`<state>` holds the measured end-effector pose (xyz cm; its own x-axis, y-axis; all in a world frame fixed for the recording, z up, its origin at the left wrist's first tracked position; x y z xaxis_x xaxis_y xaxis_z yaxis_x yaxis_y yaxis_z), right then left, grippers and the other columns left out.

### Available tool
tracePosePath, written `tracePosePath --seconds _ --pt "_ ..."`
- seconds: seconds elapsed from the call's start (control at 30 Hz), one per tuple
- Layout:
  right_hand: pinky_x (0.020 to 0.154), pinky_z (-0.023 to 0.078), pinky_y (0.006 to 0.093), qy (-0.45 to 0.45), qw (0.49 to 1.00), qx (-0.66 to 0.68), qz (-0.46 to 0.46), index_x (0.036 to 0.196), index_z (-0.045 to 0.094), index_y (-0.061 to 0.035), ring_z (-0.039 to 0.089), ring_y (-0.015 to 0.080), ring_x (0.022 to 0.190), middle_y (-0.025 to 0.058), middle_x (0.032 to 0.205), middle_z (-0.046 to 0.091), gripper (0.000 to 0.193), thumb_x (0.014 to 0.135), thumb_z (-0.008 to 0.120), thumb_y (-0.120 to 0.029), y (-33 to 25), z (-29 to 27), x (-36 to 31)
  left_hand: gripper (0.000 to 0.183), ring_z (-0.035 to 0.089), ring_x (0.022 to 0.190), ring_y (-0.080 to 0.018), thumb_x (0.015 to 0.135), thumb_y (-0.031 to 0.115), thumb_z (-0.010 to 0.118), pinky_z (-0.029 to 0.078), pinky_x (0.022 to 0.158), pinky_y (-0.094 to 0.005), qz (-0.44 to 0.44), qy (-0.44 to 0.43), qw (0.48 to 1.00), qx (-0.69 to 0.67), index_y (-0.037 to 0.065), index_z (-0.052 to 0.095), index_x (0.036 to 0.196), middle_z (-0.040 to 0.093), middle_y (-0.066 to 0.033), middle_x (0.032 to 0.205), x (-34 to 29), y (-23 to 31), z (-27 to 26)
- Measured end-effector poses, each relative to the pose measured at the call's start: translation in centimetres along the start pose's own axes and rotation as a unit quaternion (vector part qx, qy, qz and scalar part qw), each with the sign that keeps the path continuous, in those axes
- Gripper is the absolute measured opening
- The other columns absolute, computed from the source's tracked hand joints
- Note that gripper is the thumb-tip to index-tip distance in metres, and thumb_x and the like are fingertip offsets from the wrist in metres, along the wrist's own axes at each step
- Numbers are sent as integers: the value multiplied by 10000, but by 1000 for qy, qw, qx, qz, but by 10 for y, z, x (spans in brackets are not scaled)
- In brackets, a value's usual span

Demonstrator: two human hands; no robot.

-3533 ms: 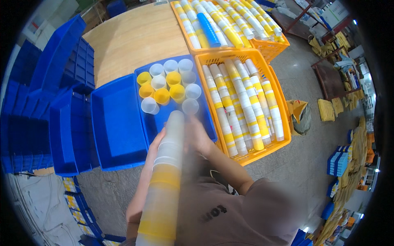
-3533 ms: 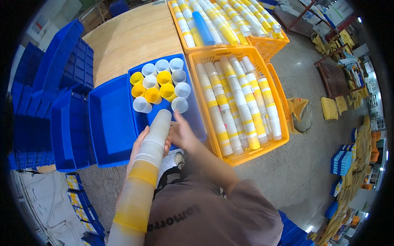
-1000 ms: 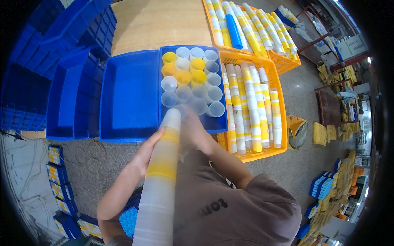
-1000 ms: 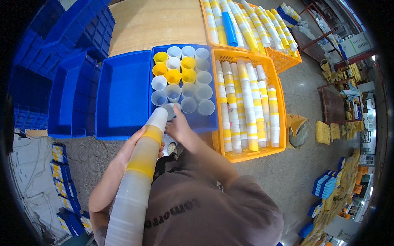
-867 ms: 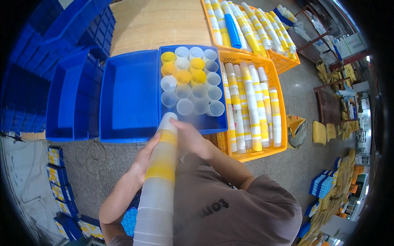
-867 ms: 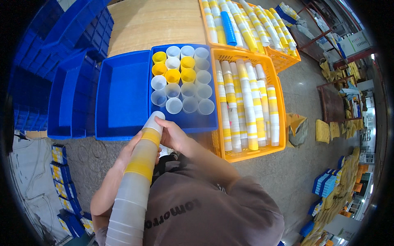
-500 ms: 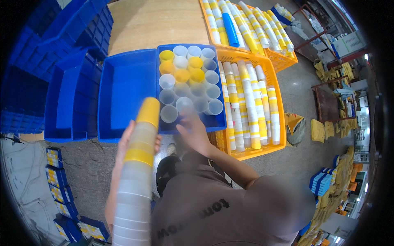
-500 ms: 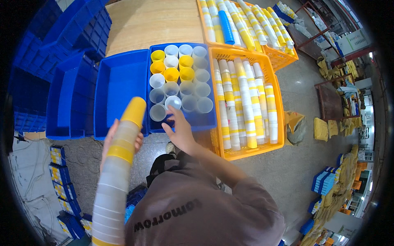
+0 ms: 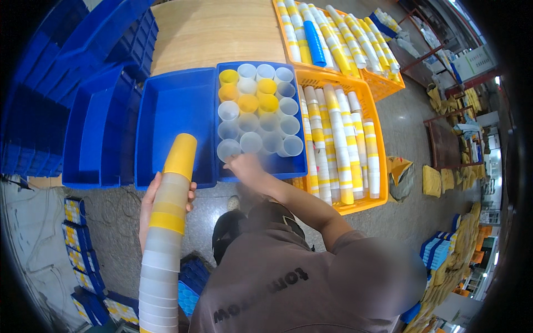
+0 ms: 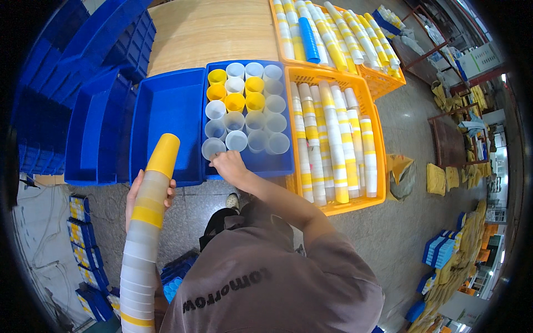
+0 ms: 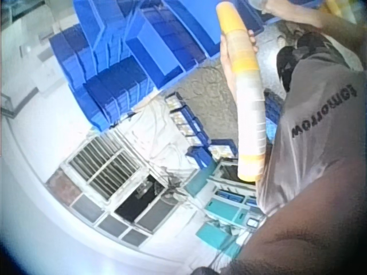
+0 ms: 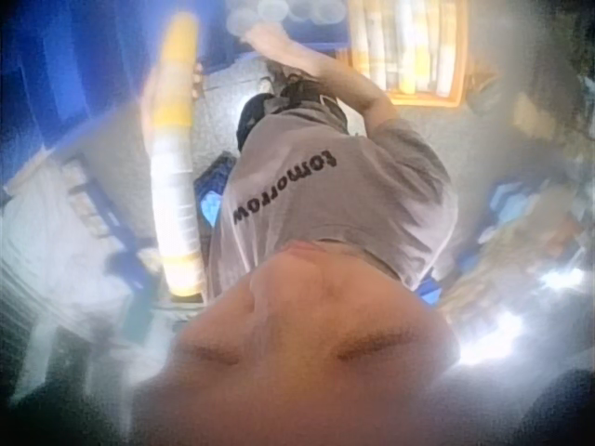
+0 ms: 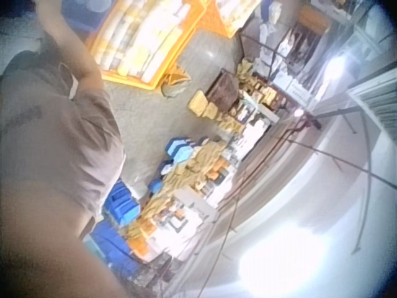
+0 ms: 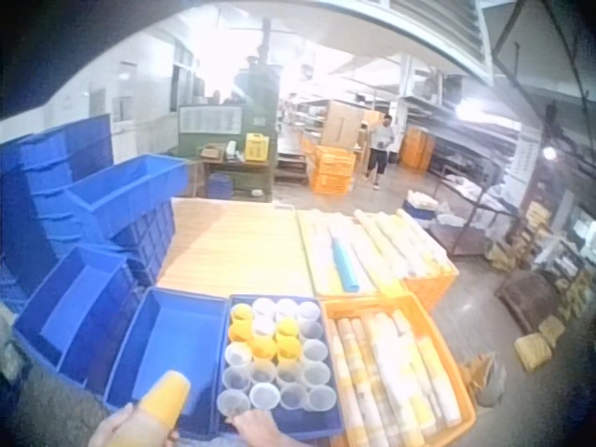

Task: The person picks up stacks of white and yellow plastic cups and places them into blue trays. They repeatedly move between stacks of cups and trays, filling the trays with cups in an organized manner.

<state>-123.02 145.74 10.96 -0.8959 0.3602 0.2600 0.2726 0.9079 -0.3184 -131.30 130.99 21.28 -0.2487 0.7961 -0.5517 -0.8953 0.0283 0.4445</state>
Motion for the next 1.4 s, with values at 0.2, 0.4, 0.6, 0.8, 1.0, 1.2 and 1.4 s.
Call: tracePosePath --seconds 0.2,0.4,0.6,0.8,1.0,1.2,1.4 --pt "563 519 406 77 993 56 76 875 658 -106 673 291 708 72 883 682 81 871 682 -183 -13 -111 -41 721 605 850 -279 1020 564 430 558 655 -358 -53 -62 992 -98 -81 418 1342 581 -257 1036 9 0 -17" --pt "615 520 479 -65 957 -20 283 1011 675 -91 660 362 687 107 853 682 177 875 700 -201 63 -106 -115 717 605 852 -264 1024 544 433 565 681 -337 -79 -38 996 -7 -102 441 1335 591 -247 1039 26 -26 -9" --pt "962 473 430 68 994 -49 67 1329 484 -49 609 340 1139 132 1284 601 509 895 662 -248 -7 -151 -77 568 672 862 -269 1027 423 470 585 725 -350 -180 -120 972 96 -59 485 1327 652 -242 1062 35 -85 50" --pt "999 451 406 58 968 -59 238 1172 628 -14 629 275 1111 115 1170 633 338 886 659 -192 70 -163 -46 548 695 830 -281 1001 422 499 595 722 -377 -189 -130 964 132 -31 515 1310 673 -247 1025 19 -85 60" --pt "1001 418 461 191 920 239 247 1364 478 -48 569 343 1150 186 1280 552 854 623 883 -173 82 -112 -88 568 706 725 -268 1039 448 436 590 634 -344 -138 -70 979 134 -70 573 1225 691 -242 929 -2 -35 35" --pt "1004 390 439 67 996 58 33 1364 507 -73 487 241 1308 101 1430 498 709 736 800 -222 -31 -116 -51 506 697 853 -246 1023 370 486 581 729 -322 -128 13 972 196 -73 554 1256 684 -211 1013 -23 -41 30" --pt "956 370 361 98 992 -13 -84 1277 588 -113 510 153 1272 26 1356 587 399 882 617 -150 -59 -128 -16 505 678 878 -231 986 339 524 568 765 -322 -142 -60 966 206 -73 538 1277 670 -199 1071 -16 -44 38"
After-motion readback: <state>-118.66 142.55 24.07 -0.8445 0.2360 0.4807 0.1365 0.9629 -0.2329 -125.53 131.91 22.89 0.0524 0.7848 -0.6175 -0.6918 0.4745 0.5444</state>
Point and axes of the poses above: each hand's wrist, its own x-axis towards the middle knuckle, its own z-axis out of the palm, y = z × x, the point moved 10 cm from there along x, towards the middle knuckle
